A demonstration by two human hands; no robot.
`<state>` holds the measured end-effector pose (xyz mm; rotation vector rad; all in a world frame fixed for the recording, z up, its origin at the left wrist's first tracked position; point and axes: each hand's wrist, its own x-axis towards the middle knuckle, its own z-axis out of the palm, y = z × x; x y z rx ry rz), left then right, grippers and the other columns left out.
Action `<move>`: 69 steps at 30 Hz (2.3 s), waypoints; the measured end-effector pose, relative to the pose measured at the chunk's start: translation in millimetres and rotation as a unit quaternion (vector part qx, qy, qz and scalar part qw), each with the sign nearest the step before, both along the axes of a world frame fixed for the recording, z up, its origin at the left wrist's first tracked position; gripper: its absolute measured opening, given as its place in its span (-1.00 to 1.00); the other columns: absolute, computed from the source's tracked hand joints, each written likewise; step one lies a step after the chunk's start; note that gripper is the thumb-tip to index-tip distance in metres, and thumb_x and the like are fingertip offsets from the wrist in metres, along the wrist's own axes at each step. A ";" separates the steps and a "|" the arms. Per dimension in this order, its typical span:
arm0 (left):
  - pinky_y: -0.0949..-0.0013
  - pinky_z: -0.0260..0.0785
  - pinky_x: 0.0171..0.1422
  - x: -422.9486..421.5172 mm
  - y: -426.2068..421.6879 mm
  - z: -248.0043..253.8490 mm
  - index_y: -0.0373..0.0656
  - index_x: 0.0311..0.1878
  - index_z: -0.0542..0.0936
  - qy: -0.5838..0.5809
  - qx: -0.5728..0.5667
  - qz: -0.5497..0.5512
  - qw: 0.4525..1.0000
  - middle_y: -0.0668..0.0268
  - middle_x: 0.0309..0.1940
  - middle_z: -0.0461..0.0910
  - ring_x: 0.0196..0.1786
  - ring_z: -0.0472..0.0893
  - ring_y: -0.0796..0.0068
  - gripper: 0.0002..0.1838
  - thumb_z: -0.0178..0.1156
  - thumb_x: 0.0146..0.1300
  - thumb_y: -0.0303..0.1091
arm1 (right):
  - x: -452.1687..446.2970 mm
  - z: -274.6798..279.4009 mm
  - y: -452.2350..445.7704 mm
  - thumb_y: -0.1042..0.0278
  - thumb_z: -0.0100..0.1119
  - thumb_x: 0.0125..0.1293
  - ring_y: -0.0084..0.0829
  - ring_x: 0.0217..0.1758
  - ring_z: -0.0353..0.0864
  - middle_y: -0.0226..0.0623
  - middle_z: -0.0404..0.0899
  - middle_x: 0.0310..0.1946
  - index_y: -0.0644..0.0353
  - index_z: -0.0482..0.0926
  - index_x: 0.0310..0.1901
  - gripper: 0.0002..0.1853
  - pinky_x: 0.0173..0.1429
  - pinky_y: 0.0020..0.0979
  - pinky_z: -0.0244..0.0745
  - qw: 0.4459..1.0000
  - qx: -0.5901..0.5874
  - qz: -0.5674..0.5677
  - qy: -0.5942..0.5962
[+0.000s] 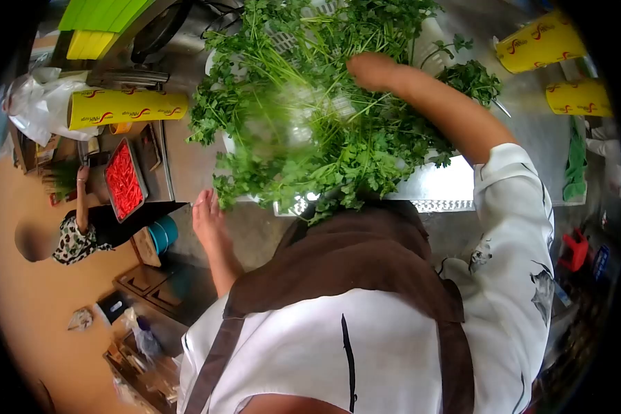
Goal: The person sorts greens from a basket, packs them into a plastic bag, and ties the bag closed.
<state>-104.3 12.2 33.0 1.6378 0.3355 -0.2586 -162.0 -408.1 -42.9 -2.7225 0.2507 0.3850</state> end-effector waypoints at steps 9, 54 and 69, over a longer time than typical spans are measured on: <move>0.45 0.31 0.09 -1.4 -25.1 20.5 -0.29 0.08 0.37 -0.128 0.053 -0.054 0.989 0.22 0.07 0.44 0.06 0.47 0.45 -0.71 -0.01 0.36 -0.38 | -6.4 18.2 -13.1 0.46 0.04 0.06 -0.10 -0.23 0.53 -0.11 0.52 -0.29 0.24 0.54 -0.37 -0.89 -0.13 -0.12 0.44 0.998 0.036 -0.034 -0.036; 0.31 0.13 0.29 11.2 -12.3 42.9 -0.30 0.04 0.46 -0.303 0.209 -0.207 0.906 0.14 0.08 0.43 0.15 0.39 0.33 -0.69 0.10 0.23 -0.45 | -142.4 142.0 3.0 0.31 0.03 0.35 -0.65 -0.31 0.51 -0.38 0.61 -0.32 0.25 0.55 -0.03 -0.73 -0.20 -0.64 0.38 0.738 0.187 -0.383 -0.522; 0.27 0.32 0.08 22.1 -7.3 23.0 -0.28 0.29 0.21 -0.114 0.303 -0.373 0.869 -0.15 -0.05 0.50 0.00 0.52 0.11 -0.27 0.12 0.21 0.03 | -132.7 114.9 48.2 0.27 0.11 0.26 -0.11 0.11 0.45 -0.06 0.46 0.07 0.20 0.47 0.06 -0.64 0.13 -0.27 0.37 0.913 -0.020 -0.270 -0.306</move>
